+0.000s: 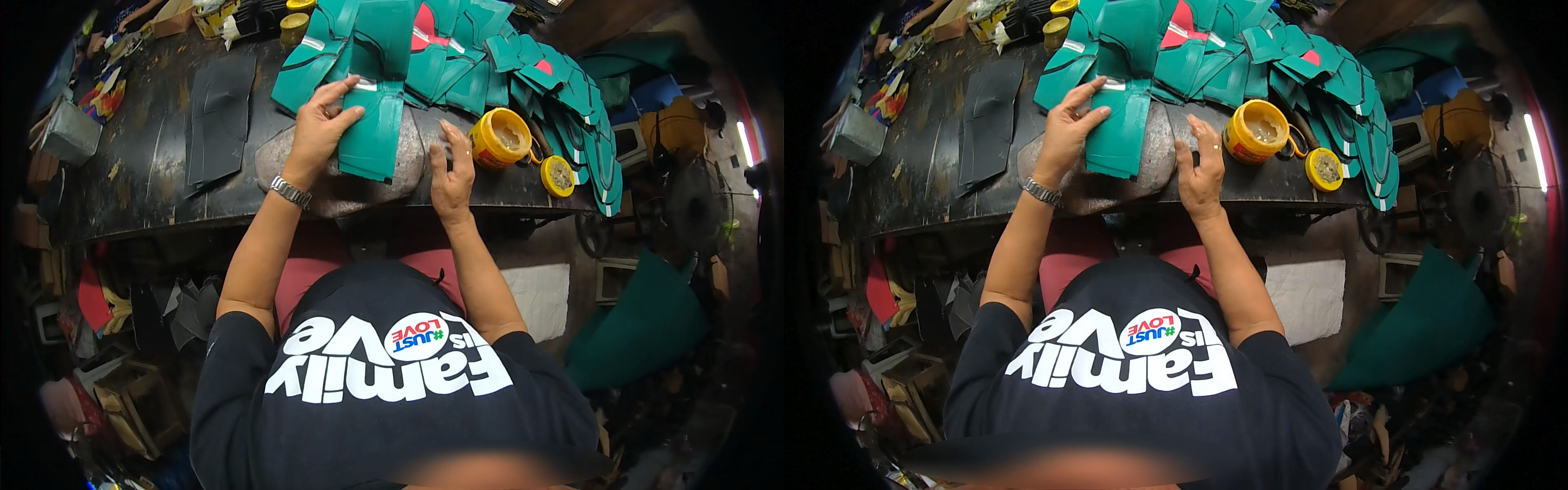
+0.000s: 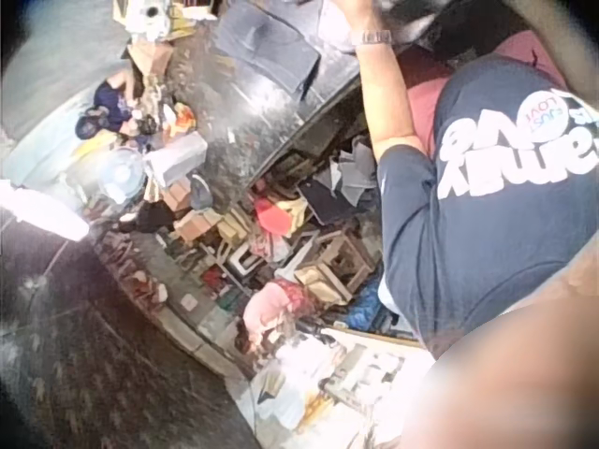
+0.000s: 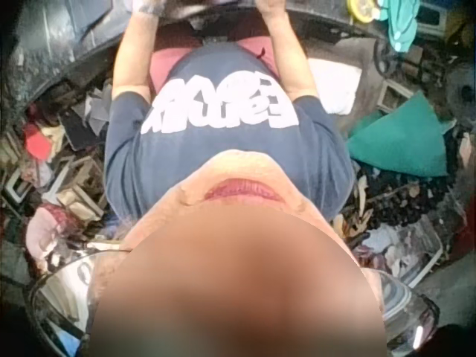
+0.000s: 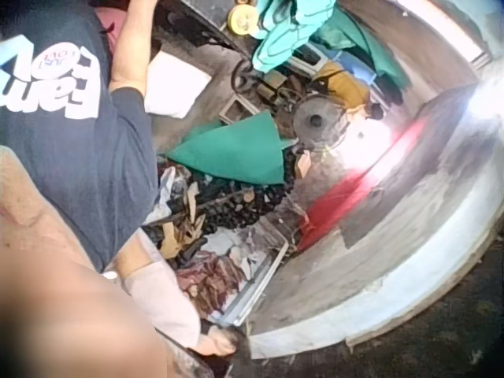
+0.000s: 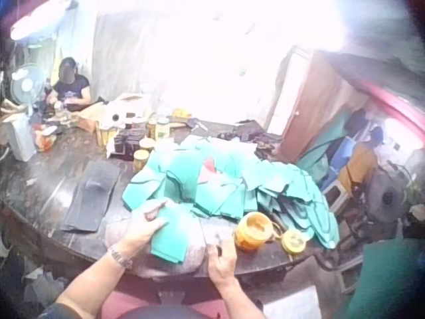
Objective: The person repeatedly picks up green and pink material pieces, applies a paste from a yellow container to their edges, and places them on a workbench. The person handles the materials one at a time and continues the process throughout the clip.
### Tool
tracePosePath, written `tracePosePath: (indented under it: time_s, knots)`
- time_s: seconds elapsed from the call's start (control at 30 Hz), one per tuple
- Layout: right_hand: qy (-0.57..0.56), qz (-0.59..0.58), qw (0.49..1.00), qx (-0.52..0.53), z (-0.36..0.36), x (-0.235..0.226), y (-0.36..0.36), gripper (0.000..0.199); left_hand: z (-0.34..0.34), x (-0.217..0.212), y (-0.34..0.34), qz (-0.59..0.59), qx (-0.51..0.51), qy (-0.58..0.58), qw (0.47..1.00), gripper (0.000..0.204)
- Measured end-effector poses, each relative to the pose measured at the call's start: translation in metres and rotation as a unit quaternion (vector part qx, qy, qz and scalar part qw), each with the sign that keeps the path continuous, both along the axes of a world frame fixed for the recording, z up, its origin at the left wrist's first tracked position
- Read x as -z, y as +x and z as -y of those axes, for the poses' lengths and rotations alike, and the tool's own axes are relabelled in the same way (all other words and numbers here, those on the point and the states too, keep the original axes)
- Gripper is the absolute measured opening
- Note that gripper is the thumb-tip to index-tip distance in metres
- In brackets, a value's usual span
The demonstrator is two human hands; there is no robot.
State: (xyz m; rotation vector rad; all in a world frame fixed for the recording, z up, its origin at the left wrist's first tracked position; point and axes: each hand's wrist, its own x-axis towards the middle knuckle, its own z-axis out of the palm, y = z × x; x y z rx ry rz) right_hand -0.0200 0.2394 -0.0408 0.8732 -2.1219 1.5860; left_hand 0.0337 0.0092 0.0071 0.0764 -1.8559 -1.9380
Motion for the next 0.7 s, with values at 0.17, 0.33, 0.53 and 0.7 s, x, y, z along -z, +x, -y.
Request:
tracePosePath:
  time_s: [0.17,0.33,0.53,0.7]
  knots:
    - [-0.078,0.082,0.993,-0.017,-0.001,0.011,0.012,0.052,0.006,-0.033,-0.042,-0.031,-0.001,-0.060,0.998,0.051]
    - [-0.080,0.064,0.995,-0.019,-0.002,0.012,0.014,0.057,-0.017,-0.022,-0.124,-0.009,-0.016,-0.048,0.999,0.055]
    - [-0.068,0.082,0.994,-0.029,-0.004,0.011,0.015,0.061,-0.055,0.018,-0.215,-0.010,-0.131,-0.093,0.987,0.063]
    - [-0.071,0.095,0.992,-0.034,-0.005,0.009,0.015,0.061,-0.075,0.018,-0.224,0.076,-0.129,-0.175,0.973,0.069]
